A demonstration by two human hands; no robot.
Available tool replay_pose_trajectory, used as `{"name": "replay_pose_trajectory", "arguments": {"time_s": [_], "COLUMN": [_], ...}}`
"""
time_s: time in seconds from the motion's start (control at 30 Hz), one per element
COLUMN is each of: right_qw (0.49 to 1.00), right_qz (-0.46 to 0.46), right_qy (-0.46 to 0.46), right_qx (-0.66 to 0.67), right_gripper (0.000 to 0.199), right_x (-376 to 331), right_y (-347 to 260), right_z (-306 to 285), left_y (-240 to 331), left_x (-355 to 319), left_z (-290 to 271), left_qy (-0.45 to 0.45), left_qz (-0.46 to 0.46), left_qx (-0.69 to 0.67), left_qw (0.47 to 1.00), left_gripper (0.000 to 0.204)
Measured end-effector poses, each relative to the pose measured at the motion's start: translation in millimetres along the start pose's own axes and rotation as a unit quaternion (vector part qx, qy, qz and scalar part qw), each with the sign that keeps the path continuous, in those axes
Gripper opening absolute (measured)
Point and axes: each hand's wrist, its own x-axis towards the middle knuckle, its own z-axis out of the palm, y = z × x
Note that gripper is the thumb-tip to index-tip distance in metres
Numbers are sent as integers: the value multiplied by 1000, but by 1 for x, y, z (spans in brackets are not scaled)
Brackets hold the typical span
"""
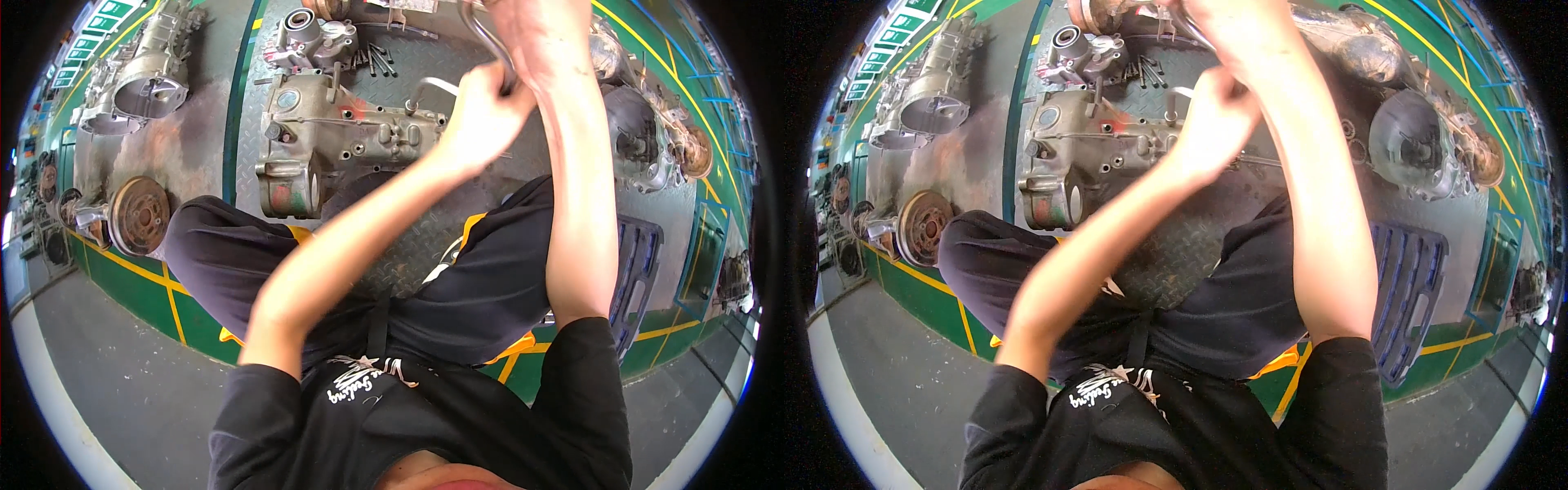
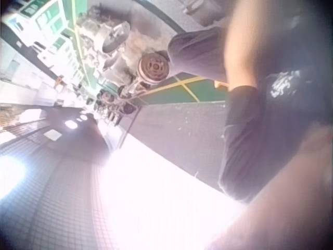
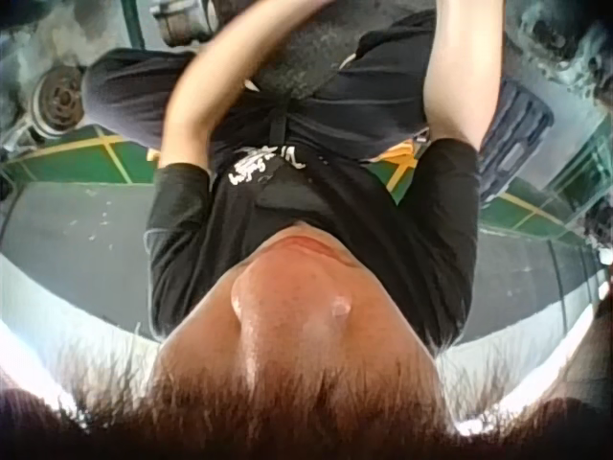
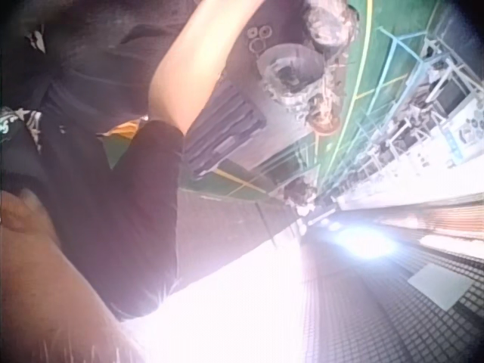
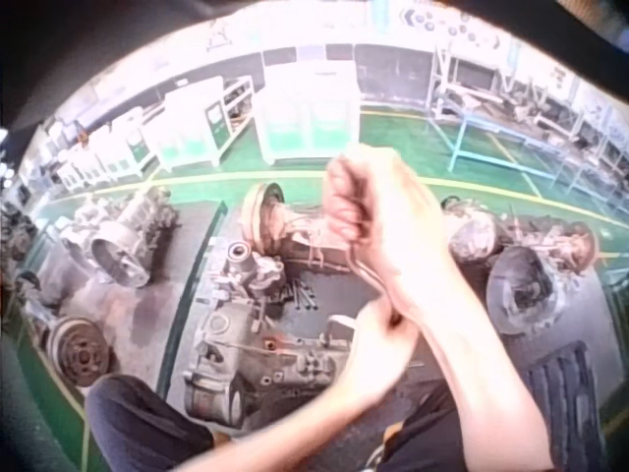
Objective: Disassembling a transmission or transfer case assembly using hand tools in a workshop.
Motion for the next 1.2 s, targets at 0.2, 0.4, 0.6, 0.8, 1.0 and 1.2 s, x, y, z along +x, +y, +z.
{"name": "replay_pose_trajectory", "arguments": {"time_s": [0.2,0.4,0.6,0.8,1.0,1.2], "right_qw": [997,978,971,961,948,991], "right_qz": [43,6,-10,21,12,43], "right_qy": [-62,-208,-224,-270,-286,-127], "right_qx": [31,-31,86,58,-143,17], "right_gripper": [39,47,45,44,51,47], "right_x": [-23,-26,-10,-20,-32,-14], "right_y": [-26,3,24,15,27,24], "right_z": [6,36,13,6,39,28], "left_y": [26,-34,-63,-11,-25,-32], "left_x": [-27,70,17,-43,39,1], "left_z": [-75,-94,19,-83,-70,2], "left_qy": [208,230,193,325,262,160], "left_qz": [-53,166,190,17,50,143], "left_qx": [35,21,163,32,60,36], "left_qw": [976,959,949,945,962,976], "left_gripper": [27,28,20,27,28,30]}}
